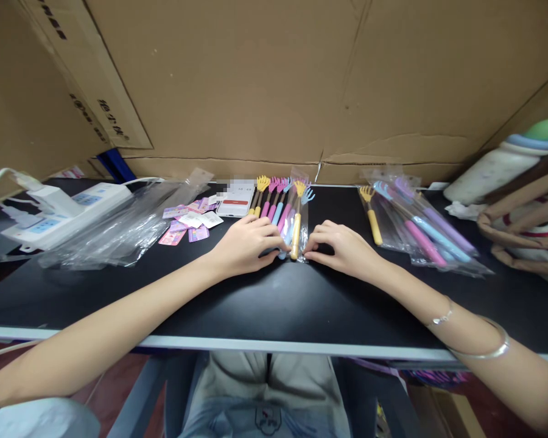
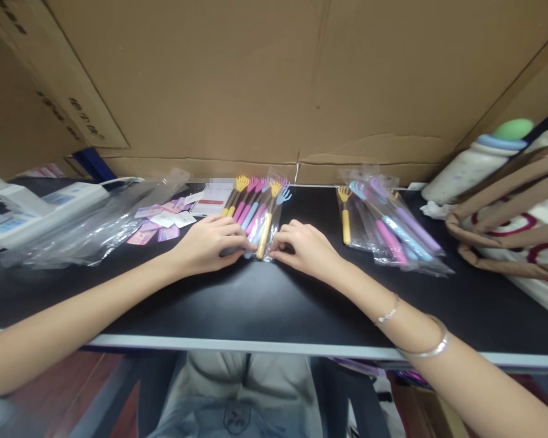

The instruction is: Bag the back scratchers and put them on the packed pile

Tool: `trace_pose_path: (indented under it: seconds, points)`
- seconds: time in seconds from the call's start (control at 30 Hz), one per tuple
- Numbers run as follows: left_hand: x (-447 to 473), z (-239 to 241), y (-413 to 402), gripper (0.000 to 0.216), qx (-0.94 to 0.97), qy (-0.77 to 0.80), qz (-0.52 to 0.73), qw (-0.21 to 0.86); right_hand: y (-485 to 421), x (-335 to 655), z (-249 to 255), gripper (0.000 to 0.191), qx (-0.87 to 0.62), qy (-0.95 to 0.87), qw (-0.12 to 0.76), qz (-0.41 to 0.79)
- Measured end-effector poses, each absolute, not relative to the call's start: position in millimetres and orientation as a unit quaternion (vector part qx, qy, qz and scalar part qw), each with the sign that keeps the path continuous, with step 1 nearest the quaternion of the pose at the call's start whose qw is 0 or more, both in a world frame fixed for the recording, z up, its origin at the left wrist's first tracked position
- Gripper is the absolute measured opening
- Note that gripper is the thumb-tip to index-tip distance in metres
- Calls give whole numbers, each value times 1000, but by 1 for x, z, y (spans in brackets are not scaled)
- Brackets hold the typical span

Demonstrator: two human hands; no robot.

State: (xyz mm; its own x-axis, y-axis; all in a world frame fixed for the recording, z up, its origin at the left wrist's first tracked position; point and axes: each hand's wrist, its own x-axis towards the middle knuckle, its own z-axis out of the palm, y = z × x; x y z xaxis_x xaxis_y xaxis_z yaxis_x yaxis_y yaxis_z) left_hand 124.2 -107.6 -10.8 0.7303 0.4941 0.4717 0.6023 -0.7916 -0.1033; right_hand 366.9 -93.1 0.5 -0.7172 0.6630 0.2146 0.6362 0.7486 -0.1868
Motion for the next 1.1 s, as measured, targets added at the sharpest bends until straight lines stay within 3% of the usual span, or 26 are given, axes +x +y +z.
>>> trace_pose_path:
  seconds: [1.1]
  points:
    - [125, -16, -107, 17, -911, -314, -231, 133, -95, 368, 4, 5, -330, -938, 104, -7]
